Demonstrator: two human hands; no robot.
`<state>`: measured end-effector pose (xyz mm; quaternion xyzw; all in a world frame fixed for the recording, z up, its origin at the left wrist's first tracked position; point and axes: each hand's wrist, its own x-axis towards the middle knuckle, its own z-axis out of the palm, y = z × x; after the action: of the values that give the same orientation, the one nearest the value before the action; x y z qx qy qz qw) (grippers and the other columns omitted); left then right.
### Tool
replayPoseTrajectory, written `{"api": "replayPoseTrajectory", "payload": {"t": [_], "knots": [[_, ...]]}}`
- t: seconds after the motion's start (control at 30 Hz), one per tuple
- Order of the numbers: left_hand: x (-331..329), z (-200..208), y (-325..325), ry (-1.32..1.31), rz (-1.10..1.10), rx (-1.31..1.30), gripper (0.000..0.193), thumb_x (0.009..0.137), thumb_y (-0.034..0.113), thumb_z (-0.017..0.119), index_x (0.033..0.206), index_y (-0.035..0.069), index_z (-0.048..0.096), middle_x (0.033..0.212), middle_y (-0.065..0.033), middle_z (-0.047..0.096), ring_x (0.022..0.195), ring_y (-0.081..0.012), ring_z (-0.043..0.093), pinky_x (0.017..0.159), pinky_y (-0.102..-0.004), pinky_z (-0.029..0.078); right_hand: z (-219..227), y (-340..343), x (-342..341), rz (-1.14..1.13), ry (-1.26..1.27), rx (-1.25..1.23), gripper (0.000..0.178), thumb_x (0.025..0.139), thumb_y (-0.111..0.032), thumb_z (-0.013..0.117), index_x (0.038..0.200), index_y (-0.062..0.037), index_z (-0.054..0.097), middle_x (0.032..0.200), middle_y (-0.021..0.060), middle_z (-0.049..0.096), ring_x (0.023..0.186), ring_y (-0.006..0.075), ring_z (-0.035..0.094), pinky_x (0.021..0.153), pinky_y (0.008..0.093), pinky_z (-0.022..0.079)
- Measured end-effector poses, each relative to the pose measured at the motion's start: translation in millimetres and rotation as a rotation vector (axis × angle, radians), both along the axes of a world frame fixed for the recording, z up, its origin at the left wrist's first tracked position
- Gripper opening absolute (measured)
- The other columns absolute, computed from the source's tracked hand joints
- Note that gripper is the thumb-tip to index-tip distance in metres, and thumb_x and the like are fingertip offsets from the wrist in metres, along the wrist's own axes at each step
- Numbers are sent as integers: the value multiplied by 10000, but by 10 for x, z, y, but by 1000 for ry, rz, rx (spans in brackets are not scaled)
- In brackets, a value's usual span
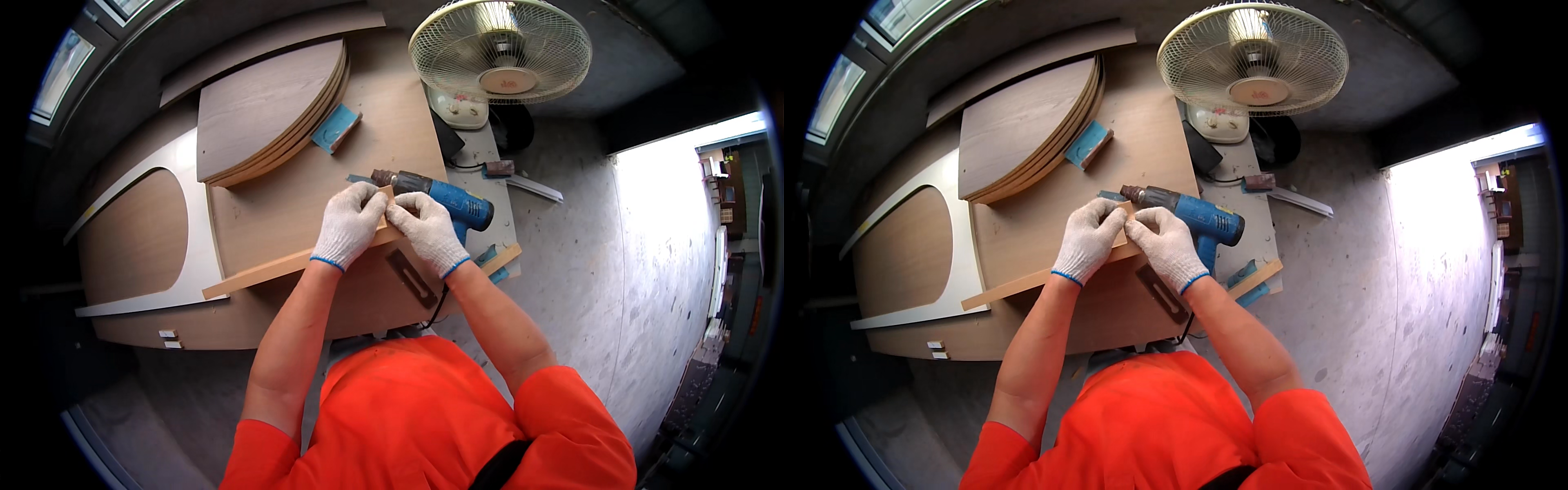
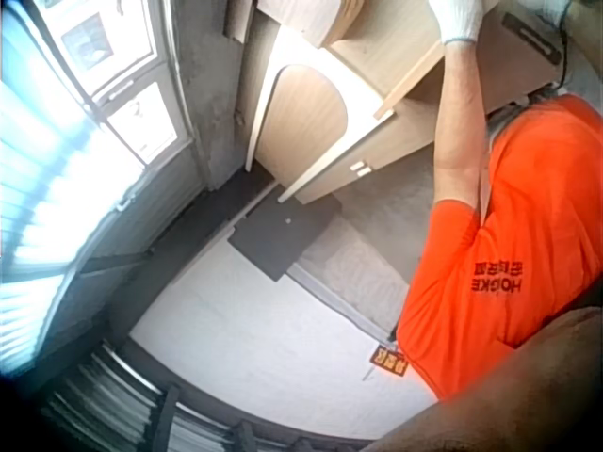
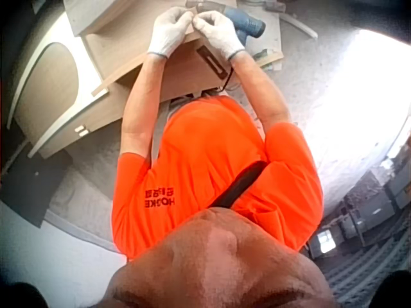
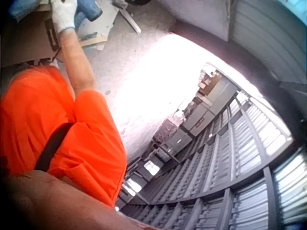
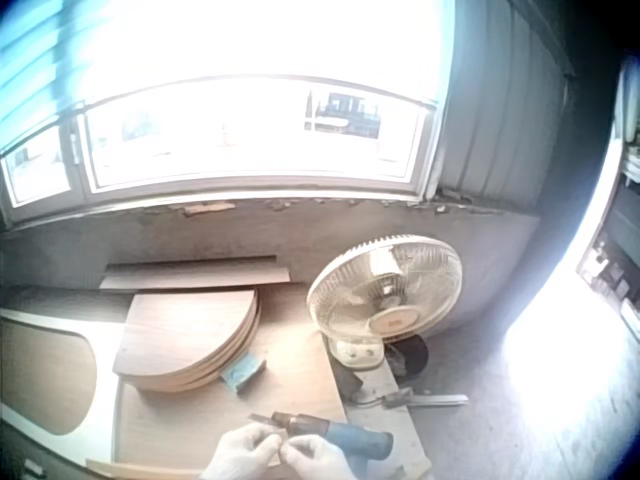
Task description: The person assembles a wooden shelf by applying heat to the edges of a wooden board and attaching small wooden blocks. They use a heat gun to soften the material and a utility knife to trim excess pieces. The person works on a workbench in a workshop environment.
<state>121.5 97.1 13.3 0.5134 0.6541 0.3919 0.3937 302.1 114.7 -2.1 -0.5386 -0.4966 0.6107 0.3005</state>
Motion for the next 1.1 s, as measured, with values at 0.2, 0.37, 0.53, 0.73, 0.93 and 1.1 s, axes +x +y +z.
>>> {"api": "replayPoseTrajectory", "payload": {"t": [0.2, 0.37, 0.53, 0.73, 0.93, 1.1], "knots": [[23, 8, -7, 19, 8, -7, 267, 1008, 195, 720, 1045, -66, 766, 863, -143, 766, 817, -179, 703, 781, -362, 574, -72, -108, -8, -10, -39, 73, 361, 1051, -263, 782, 1247, 34, 723, 1189, 151, 782, 1114, 200, 738, 1006, 354, 583], [63, -2, -13, 77, 55, 10, 263, 993, 202, 724, 1006, -57, 771, 879, -168, 785, 848, -217, 760, 810, -372, 600, -201, -202, -14, -54, 3, 106, 362, 1057, -276, 773, 1269, 14, 726, 1215, 158, 774, 1141, 224, 738, 1010, 365, 581], [116, 18, -24, 160, 138, 4, 297, 975, 232, 687, 1132, -12, 749, 949, -190, 801, 888, -345, 787, 862, -439, 618, -223, -241, -27, -68, -3, 163, 361, 1050, -254, 770, 1288, 13, 716, 1213, 170, 769, 1149, 245, 738, 1020, 380, 581], [58, -8, -84, 94, 142, 294, 510, 928, 252, 740, 1351, -18, 649, 1210, -239, 748, 1040, -380, 762, 925, -469, 606, -260, -277, -9, -63, 34, 216, 368, 1043, -213, 760, 1326, 14, 694, 1213, 163, 768, 1158, 245, 737, 1048, 380, 571], [-215, 201, -443, 596, -267, 253, 647, 804, 384, 847, 1310, 6, 707, 1254, -221, 733, 1130, -417, 724, 1011, -511, 572, -162, -235, 115, -170, 250, -2, 338, 1062, -232, 754, 1296, 11, 721, 1174, 80, 772, 1109, 158, 699, 1019, 335, 555], [-197, 223, -465, 652, -367, 134, 495, 773, 416, 854, 1092, 43, 794, 1047, -157, 775, 1003, -350, 757, 900, -482, 610, -92, -218, -106, -160, 40, 63, 334, 1073, -292, 756, 1222, 7, 755, 1104, 93, 773, 1063, 155, 692, 978, 327, 560]]}}
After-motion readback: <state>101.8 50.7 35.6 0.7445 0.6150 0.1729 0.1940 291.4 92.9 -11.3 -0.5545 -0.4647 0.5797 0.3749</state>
